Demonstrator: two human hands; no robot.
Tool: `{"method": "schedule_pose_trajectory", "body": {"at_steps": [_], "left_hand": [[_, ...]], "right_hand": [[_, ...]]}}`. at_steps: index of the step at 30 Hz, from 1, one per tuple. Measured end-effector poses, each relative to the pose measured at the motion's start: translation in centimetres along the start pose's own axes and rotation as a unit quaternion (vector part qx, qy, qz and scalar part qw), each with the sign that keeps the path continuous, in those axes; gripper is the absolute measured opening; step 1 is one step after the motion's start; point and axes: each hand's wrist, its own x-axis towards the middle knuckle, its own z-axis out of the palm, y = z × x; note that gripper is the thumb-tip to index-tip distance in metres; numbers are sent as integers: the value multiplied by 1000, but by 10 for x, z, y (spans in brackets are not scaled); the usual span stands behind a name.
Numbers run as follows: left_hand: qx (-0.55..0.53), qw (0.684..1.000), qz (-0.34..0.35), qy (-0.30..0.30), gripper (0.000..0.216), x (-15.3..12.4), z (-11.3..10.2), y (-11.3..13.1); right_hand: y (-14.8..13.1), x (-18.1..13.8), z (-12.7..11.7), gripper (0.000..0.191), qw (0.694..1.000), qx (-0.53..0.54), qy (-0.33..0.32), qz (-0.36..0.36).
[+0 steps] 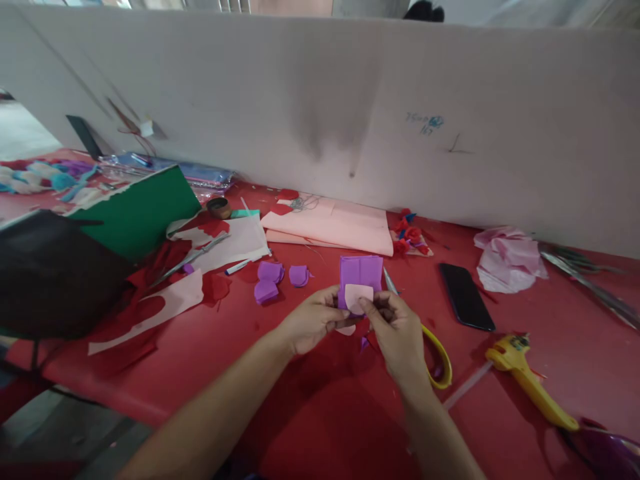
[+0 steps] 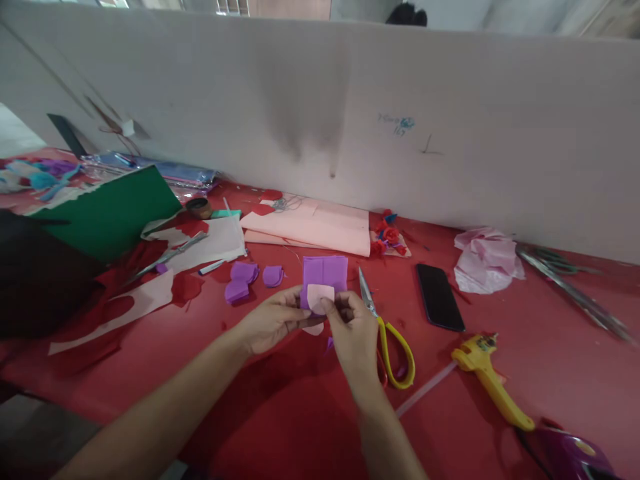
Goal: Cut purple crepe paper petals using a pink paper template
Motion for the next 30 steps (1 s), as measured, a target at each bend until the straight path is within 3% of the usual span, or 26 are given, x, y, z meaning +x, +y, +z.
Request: {"method": "schedule_pose_trajectory", "body": {"at_steps": [11,20,23,25,28,30], "left_hand": [[82,996,30,-20,39,-2,-7,-3],[39,997,37,55,30,0,-2,-5],[17,997,47,64,24,-1,-4,0],[2,996,53,69,23,-2,-5,4],[-15,995,59,81,24,-3,-6,9],[-8,994,62,91,24,-2,-7,10]], "right_hand": [[-1,-3,4,18,1000,10,-21,12],[-9,-9,7,20,999,-37,-4,-9],[-7,-8,7,31,997,32,64,-17],[-6,-6,6,41,989,130,73,19],[-6,-3,4,32,961,262,-10,92],[-8,-3,3,23,958,268,-47,95]]}}
